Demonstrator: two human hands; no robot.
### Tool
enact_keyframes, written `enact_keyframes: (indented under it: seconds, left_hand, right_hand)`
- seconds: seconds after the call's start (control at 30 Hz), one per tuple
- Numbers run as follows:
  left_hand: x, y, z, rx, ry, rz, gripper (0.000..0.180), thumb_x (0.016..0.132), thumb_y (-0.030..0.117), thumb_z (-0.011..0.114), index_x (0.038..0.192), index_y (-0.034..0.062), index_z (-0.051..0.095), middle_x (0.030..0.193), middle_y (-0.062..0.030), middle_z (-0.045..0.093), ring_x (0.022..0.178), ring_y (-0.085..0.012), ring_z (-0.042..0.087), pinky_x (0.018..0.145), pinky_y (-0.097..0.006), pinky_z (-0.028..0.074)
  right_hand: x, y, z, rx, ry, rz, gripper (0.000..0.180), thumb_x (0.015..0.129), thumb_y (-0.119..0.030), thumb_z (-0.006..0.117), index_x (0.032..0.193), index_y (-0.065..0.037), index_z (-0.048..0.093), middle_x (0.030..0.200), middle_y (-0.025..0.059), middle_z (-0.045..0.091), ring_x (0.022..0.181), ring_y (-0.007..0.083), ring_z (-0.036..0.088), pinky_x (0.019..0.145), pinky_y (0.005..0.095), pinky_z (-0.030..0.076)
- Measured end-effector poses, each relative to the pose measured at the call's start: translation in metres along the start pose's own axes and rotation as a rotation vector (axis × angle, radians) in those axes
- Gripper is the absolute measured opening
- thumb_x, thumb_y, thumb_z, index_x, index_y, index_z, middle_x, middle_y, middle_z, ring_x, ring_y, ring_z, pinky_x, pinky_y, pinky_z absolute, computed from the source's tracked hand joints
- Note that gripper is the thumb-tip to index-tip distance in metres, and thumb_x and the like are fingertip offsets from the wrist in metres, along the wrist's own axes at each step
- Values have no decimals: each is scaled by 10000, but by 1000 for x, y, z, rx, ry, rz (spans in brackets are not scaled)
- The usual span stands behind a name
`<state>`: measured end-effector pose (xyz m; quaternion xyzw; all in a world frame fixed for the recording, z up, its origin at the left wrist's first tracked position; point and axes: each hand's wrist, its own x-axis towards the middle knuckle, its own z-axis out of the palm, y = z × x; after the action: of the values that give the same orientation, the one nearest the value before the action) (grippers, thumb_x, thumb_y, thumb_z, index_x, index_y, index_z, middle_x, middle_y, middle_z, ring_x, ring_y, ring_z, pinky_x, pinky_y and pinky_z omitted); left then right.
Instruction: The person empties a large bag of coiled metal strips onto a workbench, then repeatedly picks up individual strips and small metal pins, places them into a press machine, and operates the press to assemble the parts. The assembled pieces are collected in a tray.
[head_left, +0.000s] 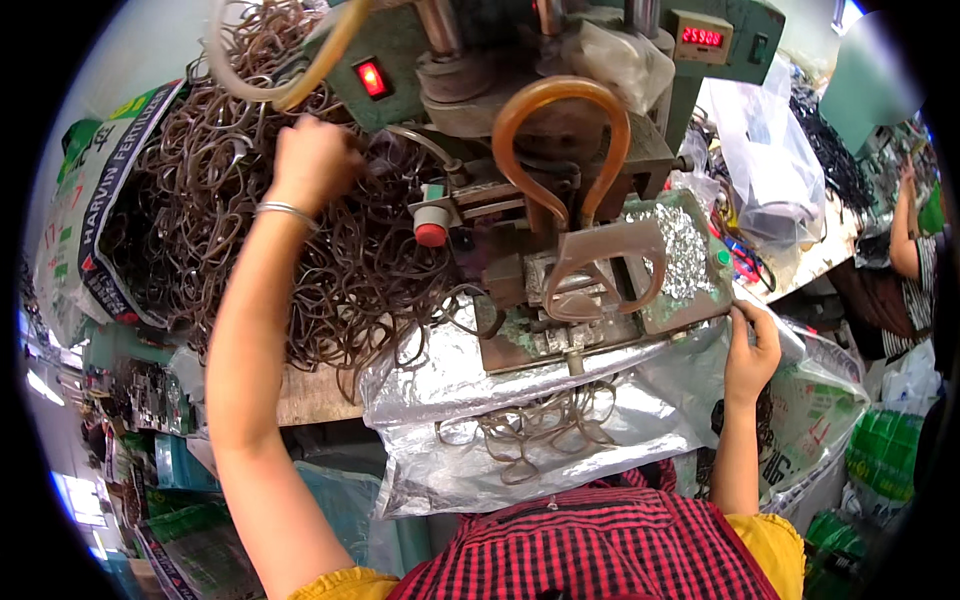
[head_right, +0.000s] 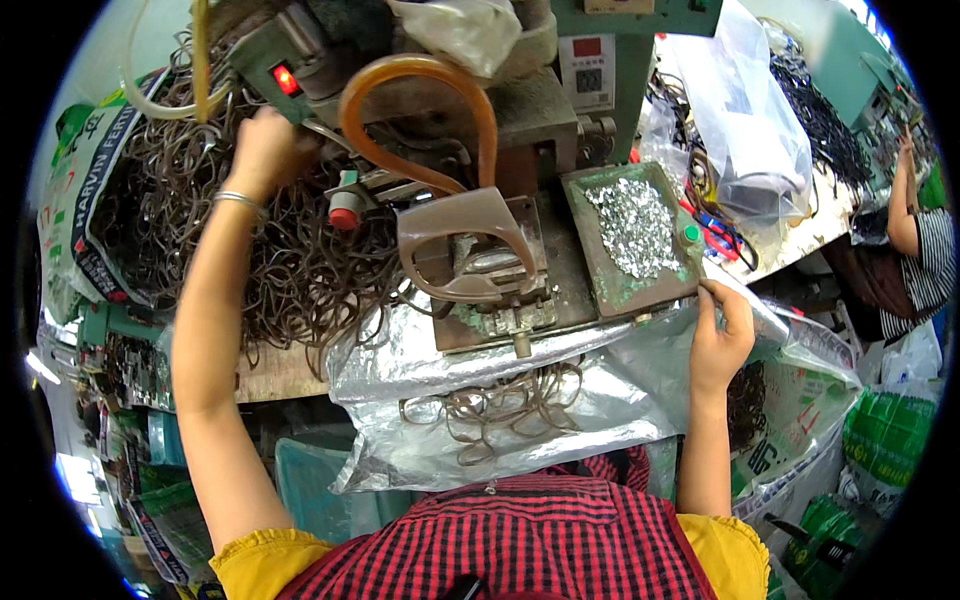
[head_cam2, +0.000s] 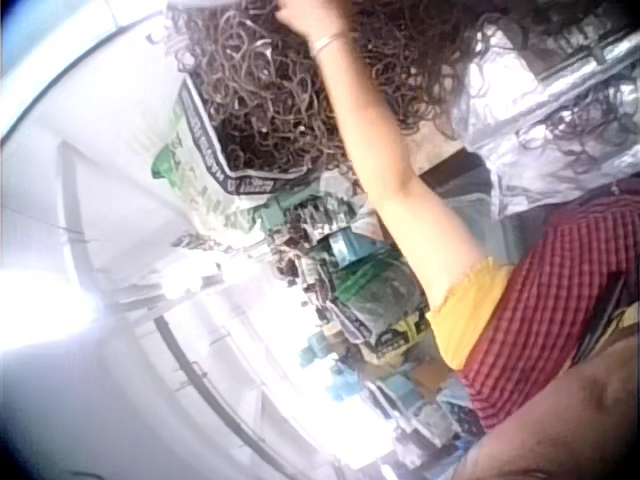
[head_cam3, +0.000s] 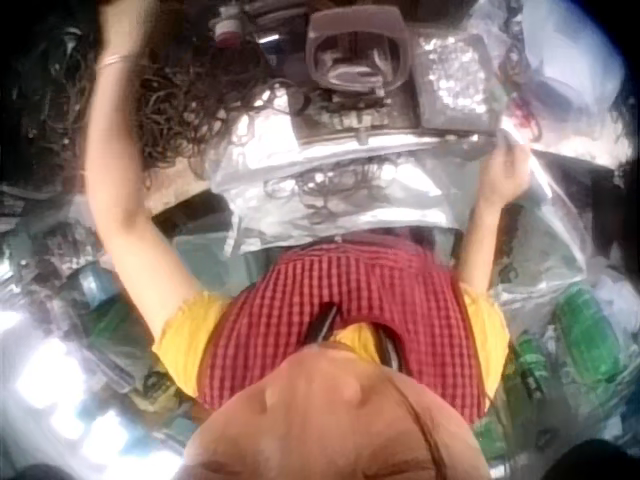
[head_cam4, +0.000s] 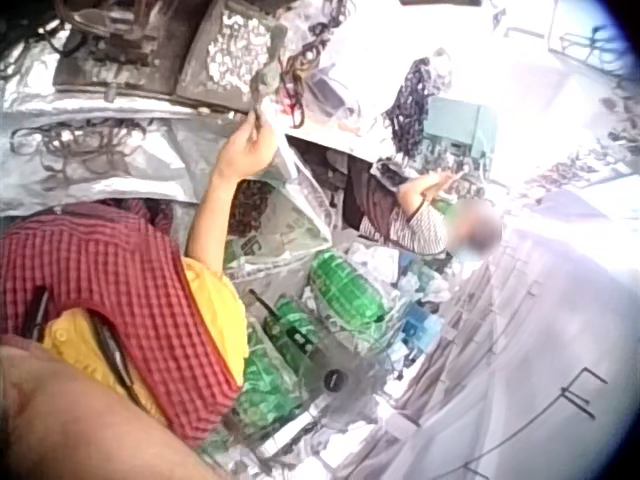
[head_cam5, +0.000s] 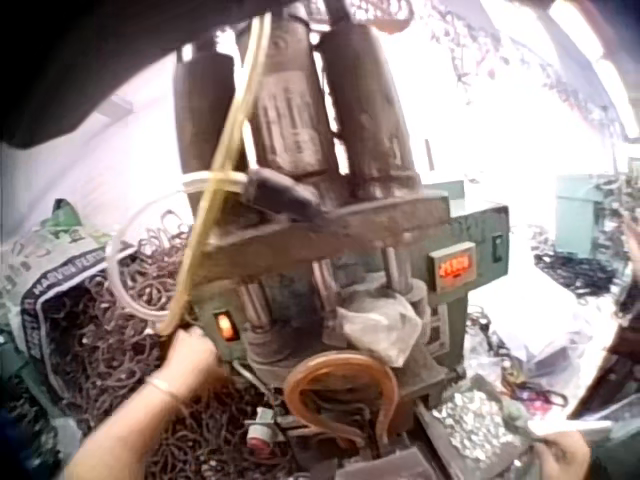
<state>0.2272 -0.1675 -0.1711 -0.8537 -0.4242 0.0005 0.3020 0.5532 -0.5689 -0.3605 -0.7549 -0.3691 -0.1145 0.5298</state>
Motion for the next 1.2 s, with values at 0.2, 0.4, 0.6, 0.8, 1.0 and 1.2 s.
enact_keyframes:
  seconds: [0.2,0.4,0.6,0.8,1.0,1.2]
  left_hand:
    - [16,-70,-65,-412,302,-339,413,960,353,413,1013,25,658,946,-225,690,847,-403,654,817,-447,512]
    - [-82,-6,-15,-1547,102,-493,229,988,327,607,893,120,593,762,90,437,697,-36,365,620,-214,296]
    - [-152,41,14,-1717,123,-537,220,954,174,671,1061,-18,691,864,12,649,756,-56,543,702,-201,417]
    - [-174,48,42,-1624,460,-636,254,987,156,629,1181,3,689,843,-12,686,692,-49,564,596,-187,400]
    - [-192,92,-36,-1358,898,-405,244,951,13,614,1187,-17,666,904,-88,711,769,-115,635,593,-221,487]
    - [-149,174,-66,-992,863,277,250,754,-148,689,958,-4,670,913,-166,700,765,-280,670,671,-335,553]
  right_hand:
    - [38,-90,16,306,-280,-122,152,819,18,681,966,9,715,921,113,704,879,237,666,824,324,498]
    - [36,-136,97,816,-369,150,309,821,-10,693,1125,21,650,994,90,694,919,159,660,848,290,514]
    - [32,-143,91,946,-369,284,416,824,16,689,1220,40,563,964,72,689,923,106,642,857,257,497]
    - [34,-164,89,1106,-473,374,426,827,39,667,1234,43,543,1005,76,685,931,112,641,850,249,499]
    - [29,-180,51,1110,-519,430,437,843,26,542,1280,21,536,1151,131,640,1103,174,602,974,316,463]
    - [49,-77,66,-250,-283,-221,255,780,-113,701,1029,-60,690,1244,164,611,1261,361,515,958,462,486]
